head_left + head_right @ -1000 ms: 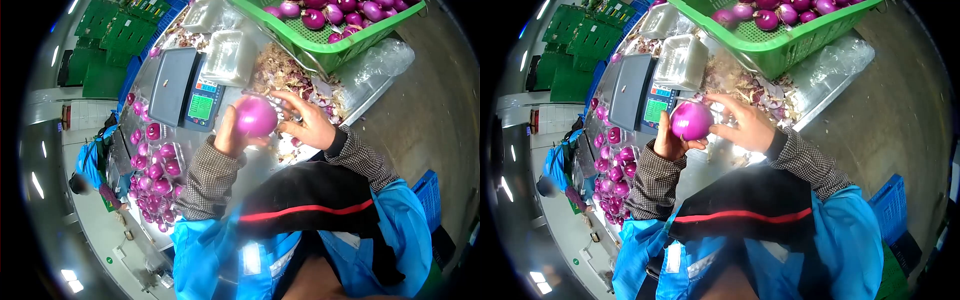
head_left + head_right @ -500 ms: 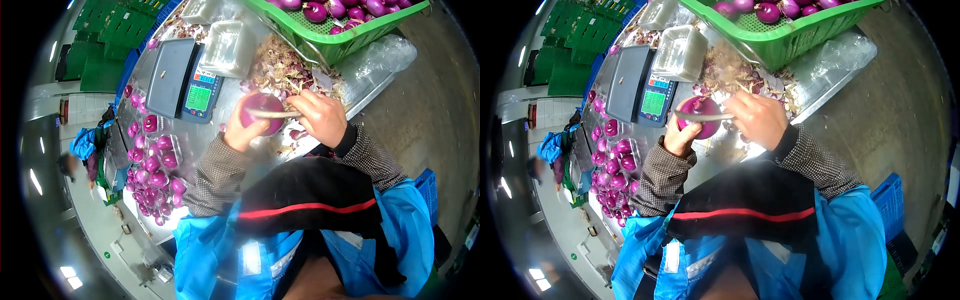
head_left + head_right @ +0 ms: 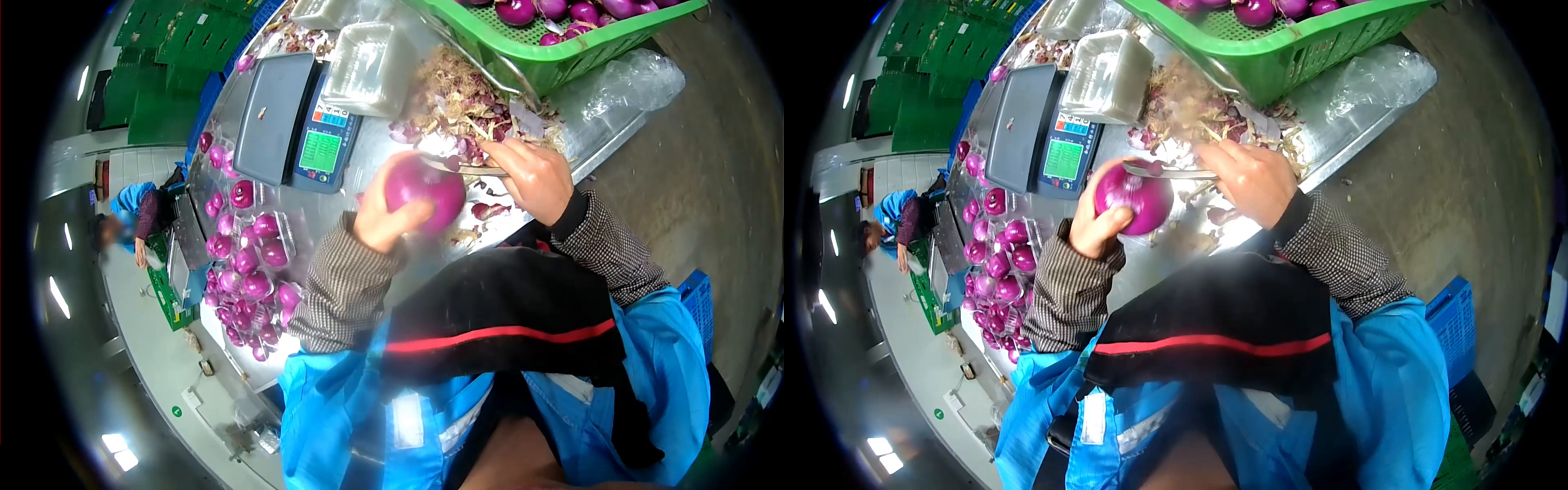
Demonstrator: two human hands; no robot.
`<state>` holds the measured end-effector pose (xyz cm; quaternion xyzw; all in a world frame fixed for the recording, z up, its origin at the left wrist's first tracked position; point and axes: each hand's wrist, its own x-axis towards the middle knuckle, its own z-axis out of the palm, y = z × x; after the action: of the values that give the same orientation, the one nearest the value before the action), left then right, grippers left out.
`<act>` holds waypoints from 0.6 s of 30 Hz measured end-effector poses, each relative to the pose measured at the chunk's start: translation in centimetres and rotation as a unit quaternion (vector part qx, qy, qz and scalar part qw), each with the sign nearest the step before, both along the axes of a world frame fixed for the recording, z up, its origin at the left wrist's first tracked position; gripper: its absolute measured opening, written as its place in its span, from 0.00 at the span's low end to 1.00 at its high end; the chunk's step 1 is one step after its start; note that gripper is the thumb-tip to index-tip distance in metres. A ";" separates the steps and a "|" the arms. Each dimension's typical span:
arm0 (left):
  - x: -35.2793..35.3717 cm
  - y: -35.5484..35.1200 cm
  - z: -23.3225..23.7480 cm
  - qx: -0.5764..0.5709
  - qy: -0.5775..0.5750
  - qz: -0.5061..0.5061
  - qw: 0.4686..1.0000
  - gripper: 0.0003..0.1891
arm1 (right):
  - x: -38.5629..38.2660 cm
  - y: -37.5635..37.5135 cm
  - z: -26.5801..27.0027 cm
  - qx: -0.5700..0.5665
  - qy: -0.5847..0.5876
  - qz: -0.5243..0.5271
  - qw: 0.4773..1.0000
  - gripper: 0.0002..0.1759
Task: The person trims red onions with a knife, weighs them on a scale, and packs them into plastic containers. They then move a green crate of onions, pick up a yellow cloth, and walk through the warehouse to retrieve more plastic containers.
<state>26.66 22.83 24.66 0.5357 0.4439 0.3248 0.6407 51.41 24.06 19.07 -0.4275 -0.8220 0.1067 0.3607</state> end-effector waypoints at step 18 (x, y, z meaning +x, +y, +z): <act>-8.1 -1.3 -10.9 0.208 0.486 0.045 0.848 0.46 | -3.3 -3.5 -8.3 -0.343 0.040 0.033 0.938 0.15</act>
<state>18.52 21.51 13.80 0.7252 0.6443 0.1362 0.2011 48.09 20.58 10.82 -0.4934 -0.7343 0.4107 0.2208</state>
